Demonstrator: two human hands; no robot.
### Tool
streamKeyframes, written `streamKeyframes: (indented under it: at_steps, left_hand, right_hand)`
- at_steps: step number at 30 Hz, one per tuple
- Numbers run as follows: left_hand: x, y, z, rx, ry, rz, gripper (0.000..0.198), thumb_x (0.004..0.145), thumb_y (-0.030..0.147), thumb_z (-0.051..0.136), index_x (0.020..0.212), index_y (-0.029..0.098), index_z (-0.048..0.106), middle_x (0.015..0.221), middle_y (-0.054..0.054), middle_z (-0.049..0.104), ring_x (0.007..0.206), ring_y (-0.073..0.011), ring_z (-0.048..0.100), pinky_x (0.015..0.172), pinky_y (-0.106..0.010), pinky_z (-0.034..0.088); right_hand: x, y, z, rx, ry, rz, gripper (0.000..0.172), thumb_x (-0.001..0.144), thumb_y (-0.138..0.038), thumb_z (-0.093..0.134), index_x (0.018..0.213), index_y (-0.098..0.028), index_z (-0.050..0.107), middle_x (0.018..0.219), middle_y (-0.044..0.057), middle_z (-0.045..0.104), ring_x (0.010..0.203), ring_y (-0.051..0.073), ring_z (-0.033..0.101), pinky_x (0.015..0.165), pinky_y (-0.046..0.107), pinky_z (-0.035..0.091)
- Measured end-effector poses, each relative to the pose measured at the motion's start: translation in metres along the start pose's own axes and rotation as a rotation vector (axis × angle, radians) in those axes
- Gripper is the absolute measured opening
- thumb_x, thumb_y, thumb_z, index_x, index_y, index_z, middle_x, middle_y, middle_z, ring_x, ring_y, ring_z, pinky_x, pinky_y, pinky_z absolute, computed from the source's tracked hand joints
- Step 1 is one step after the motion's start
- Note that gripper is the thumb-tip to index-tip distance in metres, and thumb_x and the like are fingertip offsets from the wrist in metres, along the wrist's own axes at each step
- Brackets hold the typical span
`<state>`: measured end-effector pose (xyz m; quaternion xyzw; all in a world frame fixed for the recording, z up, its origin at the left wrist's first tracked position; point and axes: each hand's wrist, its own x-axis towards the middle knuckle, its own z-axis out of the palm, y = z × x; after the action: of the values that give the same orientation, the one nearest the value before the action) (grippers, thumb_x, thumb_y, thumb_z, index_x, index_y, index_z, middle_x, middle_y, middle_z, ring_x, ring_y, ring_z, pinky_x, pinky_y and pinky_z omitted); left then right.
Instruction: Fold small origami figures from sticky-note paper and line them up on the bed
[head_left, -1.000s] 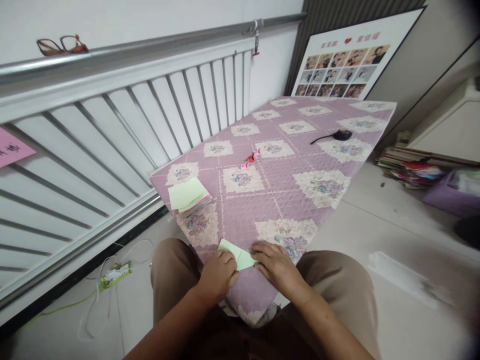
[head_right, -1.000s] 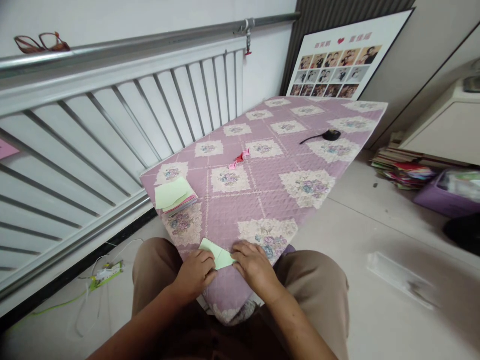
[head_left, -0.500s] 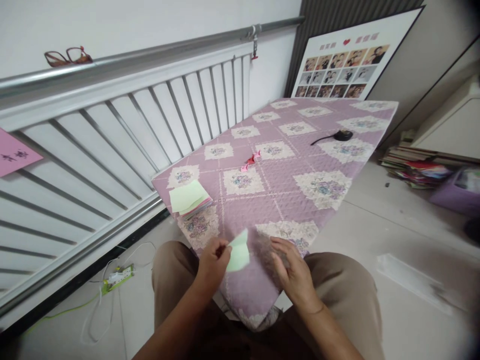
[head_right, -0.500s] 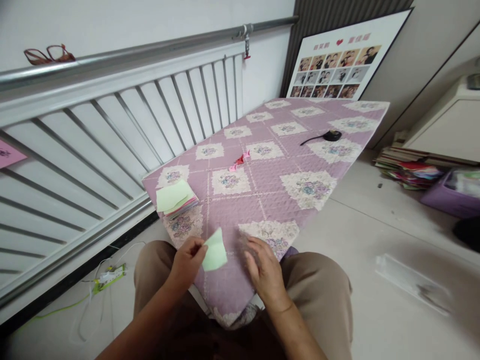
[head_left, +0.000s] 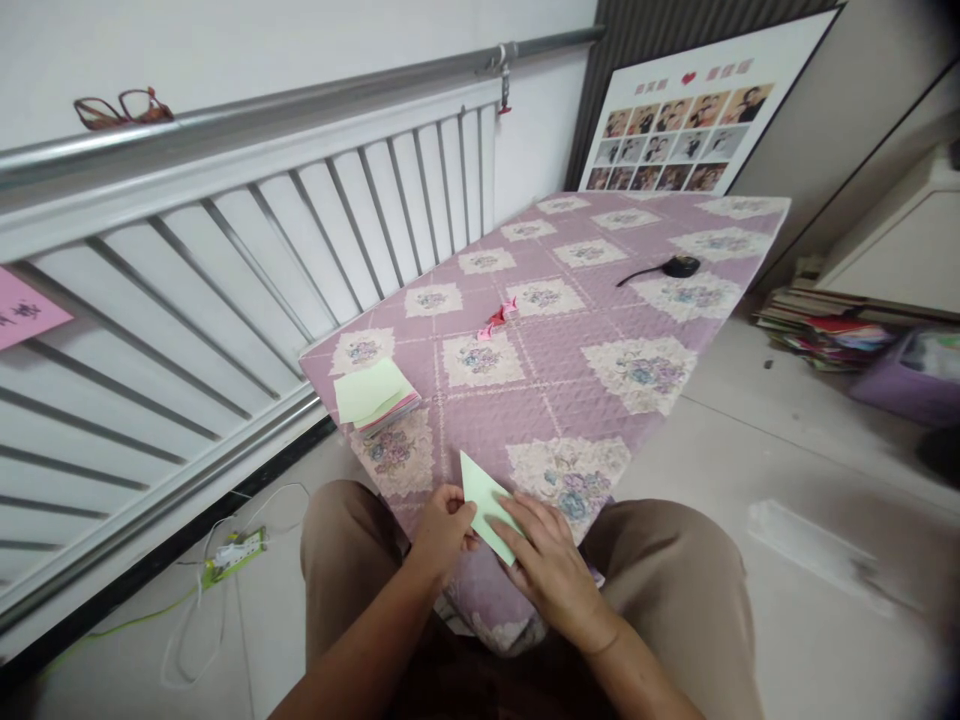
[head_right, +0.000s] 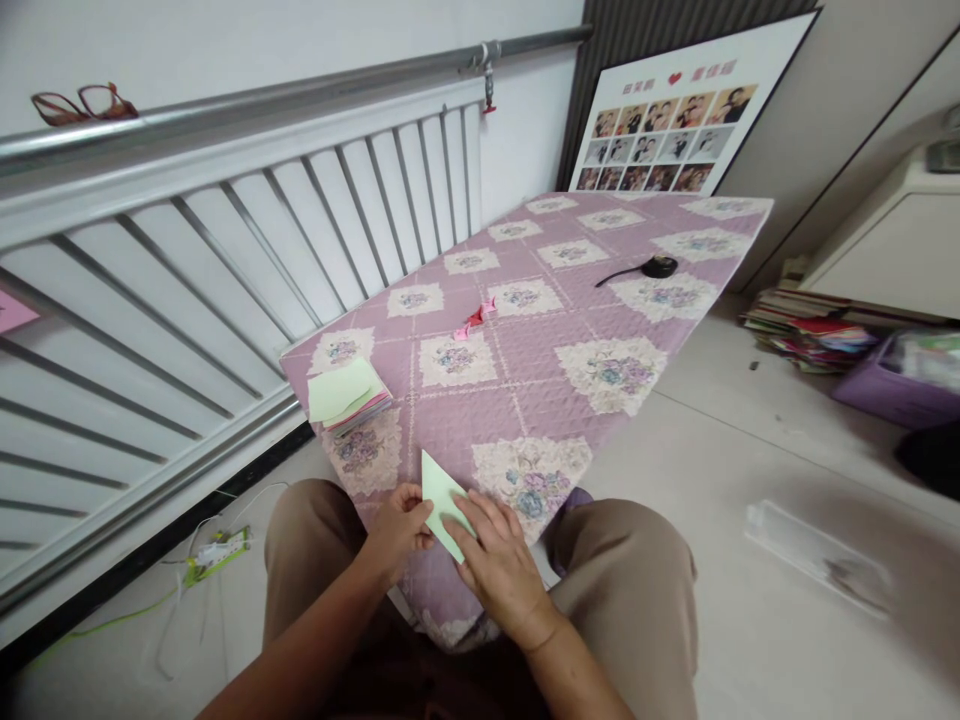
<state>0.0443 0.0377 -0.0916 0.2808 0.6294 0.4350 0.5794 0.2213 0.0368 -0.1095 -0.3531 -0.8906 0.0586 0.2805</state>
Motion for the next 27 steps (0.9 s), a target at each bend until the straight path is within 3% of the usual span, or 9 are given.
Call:
streamKeyframes:
  at_steps: [4,8,11,14,18,21,24,27]
  left_hand:
    - [0.002,-0.002,-0.006,0.238,0.003,0.048,0.024,0.077,0.024,0.057,0.098,0.019,0.047,0.063,0.005,0.056,0.048,-0.0097,0.053,0.044,-0.019,0.039]
    - [0.0,-0.002,-0.017,0.71,-0.041,0.239,0.045,0.077,0.016,0.053,0.121,0.019,0.044,0.062,0.004,0.059,0.057,-0.0141,0.057,0.057,-0.024,0.042]
    - [-0.004,0.0,-0.021,1.075,-0.053,0.351,0.052,0.079,0.018,0.053,0.13,0.016,0.041,0.074,-0.002,0.065,0.072,-0.0197,0.062,0.068,-0.03,0.044]
    - [-0.007,0.002,-0.021,1.297,-0.069,0.412,0.048,0.083,0.021,0.05,0.13,0.014,0.044,0.09,-0.009,0.066,0.082,-0.0235,0.062,0.074,-0.034,0.044]
    - [-0.009,0.002,-0.023,1.364,-0.173,0.602,0.028,0.085,0.016,0.045,0.108,0.019,0.061,0.102,-0.008,0.063,0.094,-0.0219,0.057,0.082,-0.034,0.044]
    - [-0.011,-0.001,-0.028,1.252,-0.275,0.704,0.026,0.078,0.007,0.047,0.092,0.019,0.065,0.098,-0.006,0.062,0.094,-0.019,0.055,0.084,-0.032,0.043]
    - [-0.015,-0.003,-0.031,1.12,-0.269,0.747,0.022,0.073,0.008,0.054,0.088,0.018,0.066,0.098,-0.006,0.061,0.092,-0.0183,0.055,0.084,-0.031,0.044]
    - [-0.017,-0.005,-0.029,1.101,-0.223,0.706,0.011,0.077,0.016,0.058,0.082,0.018,0.066,0.095,-0.006,0.061,0.09,-0.0197,0.054,0.082,-0.034,0.044]
  right_hand:
    - [0.0,0.006,0.004,0.03,0.017,0.005,0.037,0.079,-0.007,0.052,0.112,-0.021,0.063,0.128,0.012,0.057,0.128,0.029,0.04,0.101,0.051,0.036]
    - [-0.002,0.012,0.008,0.09,-0.001,0.005,0.029,0.08,-0.008,0.051,0.101,-0.022,0.066,0.12,0.01,0.062,0.124,0.028,0.045,0.096,0.048,0.04]
    - [-0.004,0.013,0.01,0.135,-0.035,0.035,0.027,0.079,-0.009,0.052,0.097,-0.023,0.067,0.119,0.008,0.062,0.125,0.027,0.045,0.096,0.047,0.04]
    - [-0.004,0.013,0.01,0.154,-0.06,0.074,0.027,0.078,-0.01,0.053,0.096,-0.025,0.067,0.12,0.007,0.062,0.125,0.026,0.044,0.096,0.047,0.04]
    - [-0.004,0.013,0.009,0.169,-0.05,0.109,0.022,0.081,-0.011,0.052,0.093,-0.023,0.066,0.119,0.007,0.062,0.125,0.027,0.045,0.097,0.048,0.041]
    - [-0.004,0.014,0.009,0.157,-0.028,0.149,0.013,0.085,-0.019,0.054,0.089,-0.022,0.066,0.118,0.008,0.062,0.125,0.028,0.045,0.097,0.048,0.042]
    - [-0.003,0.013,0.01,0.129,-0.019,0.197,0.012,0.087,-0.026,0.055,0.087,-0.022,0.066,0.118,0.008,0.062,0.124,0.028,0.046,0.097,0.047,0.043]
    - [-0.001,0.011,0.011,0.104,0.0,0.239,0.015,0.088,-0.028,0.053,0.083,-0.022,0.066,0.118,0.008,0.062,0.124,0.028,0.046,0.096,0.047,0.044]
